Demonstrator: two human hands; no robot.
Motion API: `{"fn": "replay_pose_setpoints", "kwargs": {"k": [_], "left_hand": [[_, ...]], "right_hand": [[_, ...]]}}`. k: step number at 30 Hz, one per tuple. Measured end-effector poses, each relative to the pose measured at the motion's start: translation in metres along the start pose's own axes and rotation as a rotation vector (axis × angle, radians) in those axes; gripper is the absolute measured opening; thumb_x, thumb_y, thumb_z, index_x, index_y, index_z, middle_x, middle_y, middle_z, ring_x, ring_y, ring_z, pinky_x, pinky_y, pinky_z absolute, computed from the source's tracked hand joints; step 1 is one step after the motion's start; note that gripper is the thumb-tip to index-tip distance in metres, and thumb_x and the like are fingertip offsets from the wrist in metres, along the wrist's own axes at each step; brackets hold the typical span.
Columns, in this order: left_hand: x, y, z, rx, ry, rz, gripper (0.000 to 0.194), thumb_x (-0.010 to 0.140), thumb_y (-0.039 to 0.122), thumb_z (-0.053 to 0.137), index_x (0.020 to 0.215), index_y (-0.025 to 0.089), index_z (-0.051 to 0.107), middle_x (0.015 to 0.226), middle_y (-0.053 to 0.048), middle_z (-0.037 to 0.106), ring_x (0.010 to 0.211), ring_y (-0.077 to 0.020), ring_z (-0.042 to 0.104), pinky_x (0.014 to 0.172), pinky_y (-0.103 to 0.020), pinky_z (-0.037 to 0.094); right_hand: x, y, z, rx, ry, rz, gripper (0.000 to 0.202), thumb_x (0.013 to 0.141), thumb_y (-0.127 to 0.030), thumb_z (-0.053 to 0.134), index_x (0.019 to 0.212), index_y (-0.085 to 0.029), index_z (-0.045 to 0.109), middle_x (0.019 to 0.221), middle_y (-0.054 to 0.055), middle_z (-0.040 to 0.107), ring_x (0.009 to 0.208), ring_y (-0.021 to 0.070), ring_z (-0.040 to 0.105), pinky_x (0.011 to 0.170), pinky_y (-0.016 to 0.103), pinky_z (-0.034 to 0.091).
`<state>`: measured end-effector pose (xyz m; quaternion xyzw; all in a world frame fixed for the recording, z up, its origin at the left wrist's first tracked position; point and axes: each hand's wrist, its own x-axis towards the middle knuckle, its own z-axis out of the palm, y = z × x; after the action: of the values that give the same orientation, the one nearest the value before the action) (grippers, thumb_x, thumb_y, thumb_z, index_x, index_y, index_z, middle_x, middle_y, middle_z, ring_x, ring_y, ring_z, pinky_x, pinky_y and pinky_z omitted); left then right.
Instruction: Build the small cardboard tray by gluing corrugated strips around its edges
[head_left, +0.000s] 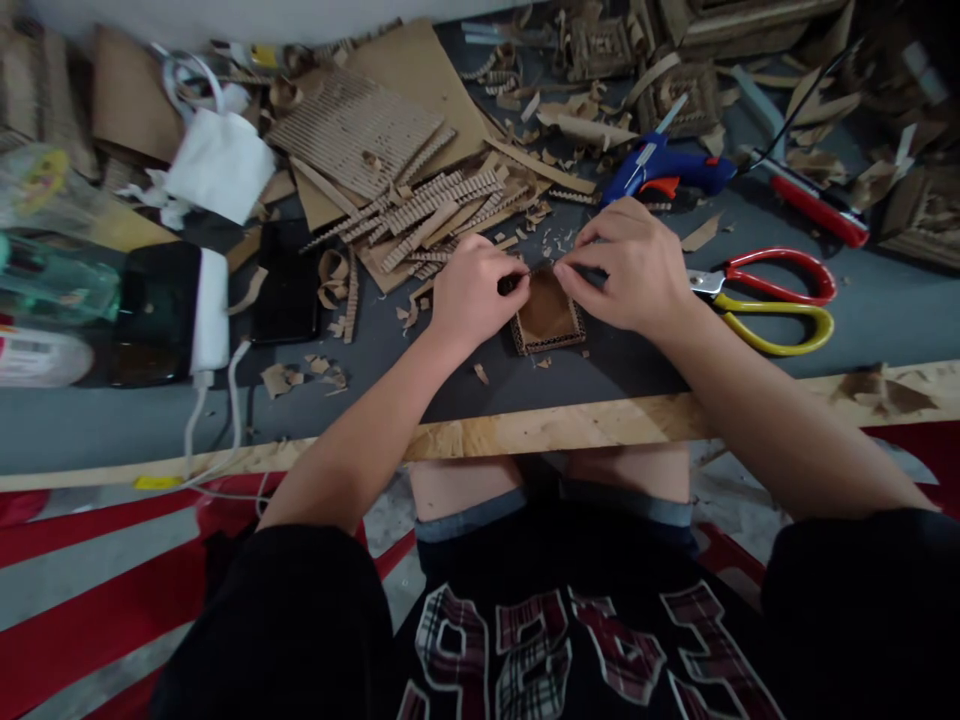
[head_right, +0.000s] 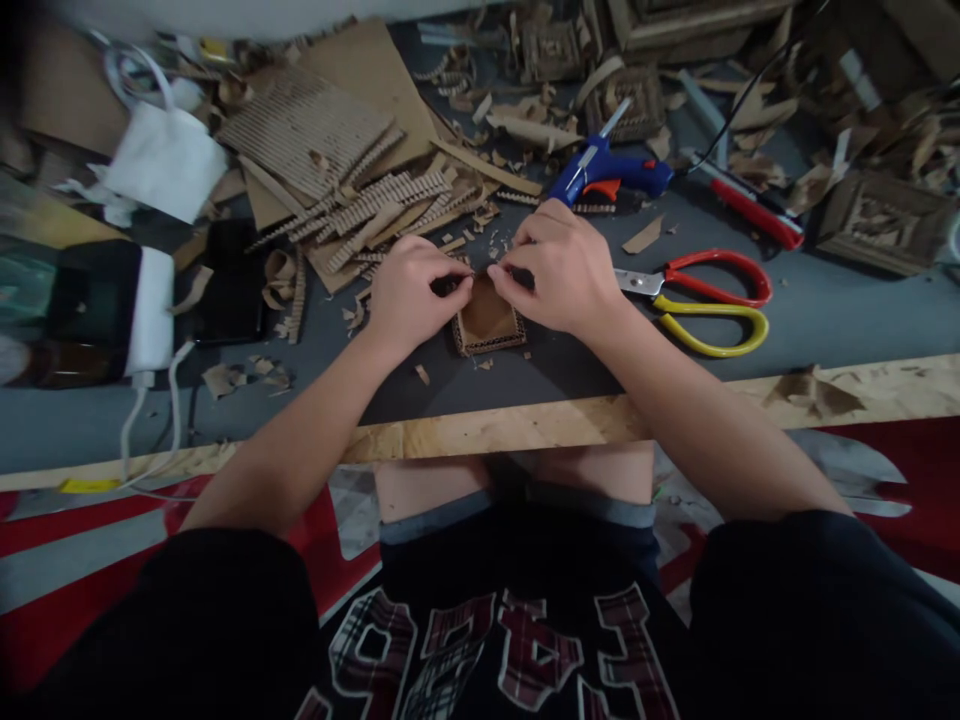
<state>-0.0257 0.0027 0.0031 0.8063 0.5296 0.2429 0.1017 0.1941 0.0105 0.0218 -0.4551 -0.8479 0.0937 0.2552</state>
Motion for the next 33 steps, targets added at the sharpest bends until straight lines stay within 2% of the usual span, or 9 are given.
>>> {"fn": "replay_pose_setpoints", "kwargs": {"k": [5, 9, 13, 15, 21, 28, 33], "left_hand": [[0.001, -0.002, 0.002, -0.018, 0.01, 0.016, 0.02, 0.088, 0.027, 0.06, 0.093, 0.022, 0.079, 0.092, -0.007, 0.078, 0.106, -0.0284, 0.064, 0.093, -0.044, 0.055], [0.002, -0.005, 0.004, -0.032, 0.02, 0.02, 0.021, 0.088, 0.027, 0.06, 0.093, 0.021, 0.08, 0.091, -0.007, 0.078, 0.106, -0.0284, 0.063, 0.095, -0.046, 0.054], [0.003, -0.006, 0.002, -0.032, -0.025, 0.017, 0.026, 0.089, 0.026, 0.057, 0.094, 0.02, 0.081, 0.092, -0.007, 0.078, 0.105, -0.0283, 0.064, 0.092, -0.045, 0.054], [0.004, -0.005, 0.002, -0.028, -0.029, 0.01, 0.026, 0.089, 0.026, 0.056, 0.094, 0.02, 0.081, 0.092, -0.007, 0.078, 0.105, -0.0279, 0.064, 0.092, -0.044, 0.054], [0.004, -0.004, 0.003, -0.051, -0.022, -0.011, 0.022, 0.087, 0.025, 0.058, 0.091, 0.02, 0.08, 0.092, -0.008, 0.078, 0.107, -0.0286, 0.064, 0.094, -0.044, 0.053], [0.004, -0.007, 0.003, -0.075, -0.012, 0.018, 0.016, 0.083, 0.023, 0.06, 0.086, 0.02, 0.076, 0.087, -0.007, 0.075, 0.107, -0.0285, 0.063, 0.095, -0.043, 0.053], [0.004, -0.009, 0.005, -0.085, 0.016, 0.016, 0.013, 0.08, 0.021, 0.062, 0.083, 0.02, 0.074, 0.084, -0.007, 0.073, 0.106, -0.0285, 0.063, 0.094, -0.044, 0.053]], "right_hand": [[0.004, 0.01, 0.0, 0.107, -0.024, -0.086, 0.033, 0.096, -0.043, 0.049, 0.103, -0.032, 0.079, 0.111, 0.009, 0.075, 0.116, 0.0334, 0.063, 0.106, 0.056, 0.046], [0.008, 0.019, 0.005, 0.156, -0.044, -0.125, 0.046, 0.099, -0.056, 0.041, 0.098, -0.031, 0.08, 0.113, 0.008, 0.074, 0.119, 0.0321, 0.061, 0.111, 0.054, 0.044], [0.008, 0.023, 0.008, 0.201, 0.077, -0.137, 0.072, 0.101, -0.064, 0.018, 0.099, -0.029, 0.081, 0.11, 0.01, 0.074, 0.116, 0.0315, 0.061, 0.111, 0.055, 0.044], [0.007, 0.023, 0.008, 0.209, 0.105, -0.164, 0.076, 0.101, -0.065, 0.014, 0.098, -0.029, 0.081, 0.109, 0.011, 0.074, 0.116, 0.0325, 0.061, 0.11, 0.056, 0.044], [0.006, 0.023, 0.008, 0.107, -0.011, -0.055, 0.075, 0.1, -0.066, 0.013, 0.108, -0.033, 0.079, 0.116, 0.009, 0.073, 0.126, 0.0339, 0.056, 0.114, 0.056, 0.042], [0.008, 0.013, 0.001, 0.089, -0.044, -0.088, 0.067, 0.103, -0.056, 0.018, 0.093, -0.028, 0.079, 0.114, 0.01, 0.074, 0.121, 0.0302, 0.059, 0.113, 0.053, 0.042], [0.009, 0.009, -0.001, 0.035, -0.098, -0.042, 0.05, 0.102, -0.049, 0.033, 0.096, -0.029, 0.078, 0.114, 0.009, 0.074, 0.118, 0.0305, 0.061, 0.11, 0.052, 0.045]]}}
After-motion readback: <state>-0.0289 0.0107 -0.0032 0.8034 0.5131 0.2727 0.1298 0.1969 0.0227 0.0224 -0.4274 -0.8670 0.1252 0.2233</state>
